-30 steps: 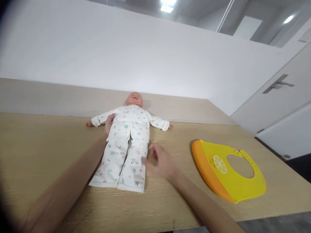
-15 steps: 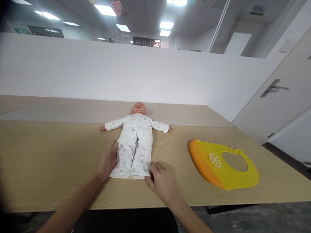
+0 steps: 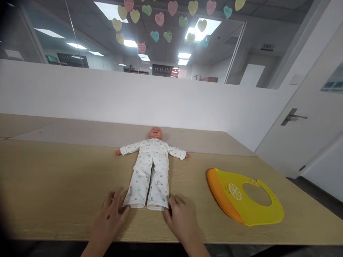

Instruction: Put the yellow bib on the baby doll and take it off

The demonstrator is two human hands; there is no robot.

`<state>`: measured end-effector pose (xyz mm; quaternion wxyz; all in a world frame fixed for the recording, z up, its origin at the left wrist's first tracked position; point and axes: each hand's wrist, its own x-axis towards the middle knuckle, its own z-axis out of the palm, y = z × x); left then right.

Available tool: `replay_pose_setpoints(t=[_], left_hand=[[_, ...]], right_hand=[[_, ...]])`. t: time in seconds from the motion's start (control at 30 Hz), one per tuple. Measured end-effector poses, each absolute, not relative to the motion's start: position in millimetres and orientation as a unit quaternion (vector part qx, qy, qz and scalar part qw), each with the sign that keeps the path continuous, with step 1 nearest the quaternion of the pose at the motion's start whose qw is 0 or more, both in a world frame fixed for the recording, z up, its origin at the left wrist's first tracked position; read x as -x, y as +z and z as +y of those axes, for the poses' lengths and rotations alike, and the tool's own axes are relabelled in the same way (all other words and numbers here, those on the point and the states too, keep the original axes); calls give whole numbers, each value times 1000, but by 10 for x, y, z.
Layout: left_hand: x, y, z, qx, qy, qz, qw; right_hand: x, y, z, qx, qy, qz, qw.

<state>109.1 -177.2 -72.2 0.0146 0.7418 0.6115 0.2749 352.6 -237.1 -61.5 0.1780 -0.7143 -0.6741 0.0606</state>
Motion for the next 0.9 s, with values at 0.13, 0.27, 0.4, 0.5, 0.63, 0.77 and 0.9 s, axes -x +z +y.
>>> replay_pose_setpoints(t=[0.13,0.27,0.4,0.5,0.63,0.77,0.9], left_hand=[[-1143,-628,-1618,-752,169,637,-29],[-1158,-666,-1626,-754,126,644,-22],[-1128,-735,-1685,-751,128,647,-27],[-1106,-809,-1719,-759,151,630,-62],[-1074,-930,-1713,-768,188,607,-84],[-938,-968,-1684,-779,242,578,-24],[-726,-814,-1640,-803,263,505,173]], right_hand=[[-3509,-617,-2379,719,45,-670,176],[-3510,-620,-2381,728,40,-659,186],[-3557,-665,-2371,730,70,-643,219],[-3594,-693,-2379,714,92,-646,253],[-3619,-694,-2422,694,76,-666,261],[-3688,-710,-2477,643,212,-654,338],[-3855,-746,-2377,569,358,-590,447]])
